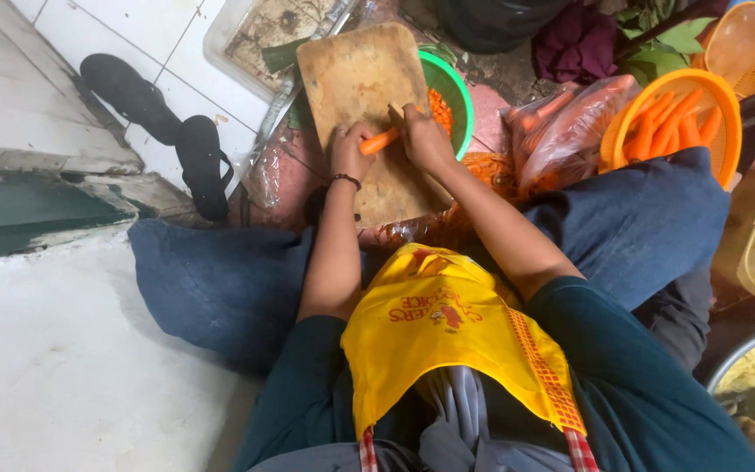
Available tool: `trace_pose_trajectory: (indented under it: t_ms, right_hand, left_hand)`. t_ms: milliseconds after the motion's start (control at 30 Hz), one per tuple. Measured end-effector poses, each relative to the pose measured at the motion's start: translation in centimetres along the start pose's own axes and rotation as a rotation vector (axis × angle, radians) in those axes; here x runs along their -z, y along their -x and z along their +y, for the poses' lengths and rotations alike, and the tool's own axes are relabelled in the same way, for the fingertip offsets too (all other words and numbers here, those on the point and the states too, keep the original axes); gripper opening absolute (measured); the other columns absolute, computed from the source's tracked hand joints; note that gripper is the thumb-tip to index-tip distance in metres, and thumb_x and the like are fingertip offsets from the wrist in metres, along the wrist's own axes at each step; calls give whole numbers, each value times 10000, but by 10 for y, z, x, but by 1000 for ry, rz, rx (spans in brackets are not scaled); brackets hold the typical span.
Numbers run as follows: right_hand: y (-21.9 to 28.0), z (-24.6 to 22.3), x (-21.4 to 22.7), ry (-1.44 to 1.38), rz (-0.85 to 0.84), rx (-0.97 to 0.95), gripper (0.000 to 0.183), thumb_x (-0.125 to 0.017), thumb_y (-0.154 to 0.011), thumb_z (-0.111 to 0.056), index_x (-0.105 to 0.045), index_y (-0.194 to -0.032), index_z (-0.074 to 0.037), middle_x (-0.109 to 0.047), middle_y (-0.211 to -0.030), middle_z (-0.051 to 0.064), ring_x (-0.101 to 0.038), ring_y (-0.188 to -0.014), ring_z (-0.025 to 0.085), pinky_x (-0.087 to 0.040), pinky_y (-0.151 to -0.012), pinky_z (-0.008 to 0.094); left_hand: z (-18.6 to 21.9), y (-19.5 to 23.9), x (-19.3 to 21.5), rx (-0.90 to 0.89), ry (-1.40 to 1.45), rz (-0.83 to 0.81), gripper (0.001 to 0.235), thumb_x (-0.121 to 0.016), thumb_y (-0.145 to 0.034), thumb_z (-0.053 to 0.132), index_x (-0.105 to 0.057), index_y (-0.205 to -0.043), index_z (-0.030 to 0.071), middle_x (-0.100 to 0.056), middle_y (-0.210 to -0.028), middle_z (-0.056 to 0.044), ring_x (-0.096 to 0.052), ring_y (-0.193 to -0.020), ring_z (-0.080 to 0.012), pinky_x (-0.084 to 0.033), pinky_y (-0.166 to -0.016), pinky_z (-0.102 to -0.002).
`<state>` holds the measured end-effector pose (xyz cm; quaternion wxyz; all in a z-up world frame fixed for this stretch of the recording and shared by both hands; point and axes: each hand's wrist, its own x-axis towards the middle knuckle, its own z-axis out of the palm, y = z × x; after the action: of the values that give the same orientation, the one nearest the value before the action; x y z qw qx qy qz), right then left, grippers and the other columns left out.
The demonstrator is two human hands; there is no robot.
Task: The recorder is dicing carrots on a wooden cutting board while sitting on the floor.
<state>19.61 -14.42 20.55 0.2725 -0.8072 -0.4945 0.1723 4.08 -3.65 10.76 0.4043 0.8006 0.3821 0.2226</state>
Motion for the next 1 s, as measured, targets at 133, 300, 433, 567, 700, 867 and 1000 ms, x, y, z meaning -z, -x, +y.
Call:
trace_pose_trajectory:
  t_ms: [133, 300, 433, 567, 700, 867, 1000]
  right_hand:
    - [-10, 8, -18, 30, -109, -34, 217, -595, -1054, -185, -492, -1059, 6, -678, -876, 322, -662, -850, 520, -519, -715, 592]
    - [-16, -7, -17, 139, -202, 41, 275, -556, -826, 51, -483, -1089, 19, -681, -946, 325, -661, -901, 531, -531, -752, 589]
    - [-15, -7, -18, 148, -180, 33, 331, -582, -763, 56, -488, -1078, 14, -675, -1017, 314, -646, -876, 546, -505, -705, 615]
    - [-13, 26, -33, 85, -141, 54, 221, -573, -876, 26, -499, -1083, 1, -670, -1063, 294, -658, -955, 521, -524, -776, 586]
    - [-4, 3, 4, -38, 77, 270, 327, -697, -827, -78, -557, -1117, -18, -652, -1021, 336, -643, -862, 535, -529, -676, 560]
    - [10, 28, -14, 69, -95, 14, 246, -707, -917, -185, -556, -1061, -53, -698, -883, 263, -678, -847, 476, -531, -742, 567]
    - [27, 41, -31, 70, -82, 43, 240, -688, -910, -144, -547, -1052, -11, -697, -896, 268, -673, -817, 486, -534, -716, 567]
  left_hand:
    - [18, 1, 5, 33, -10, -25, 434, -832, -622, -65, -605, -943, 119, -586, -965, -125, -632, -888, -344, -524, -771, -443]
    - [25, 0, 9, -32, -92, -75, 523, -863, -576, -57, -543, -954, 109, -570, -1039, -149, -598, -1016, -398, -518, -840, -478]
    - [31, 1, 2, -23, -170, -65, 526, -878, -551, -32, -561, -949, 104, -582, -1082, -156, -582, -1032, -407, -509, -832, -495]
    - [35, 3, -1, 3, -307, 57, 425, -847, -628, -26, -678, -987, 126, -574, -1174, -193, -562, -1100, -431, -505, -840, -499]
    - [3, 2, -5, -35, 54, -60, 467, -736, -680, -115, -736, -1075, 133, -624, -1178, -137, -629, -1099, -351, -548, -919, -412]
    - [4, 9, -26, -140, 120, 23, 450, -650, -692, -167, -767, -1018, 121, -622, -1096, -157, -662, -1005, -298, -569, -837, -347]
    - [3, 14, -34, 80, 251, 150, 251, -754, -857, -21, -723, -1090, 69, -684, -980, -113, -735, -844, -206, -582, -761, -294]
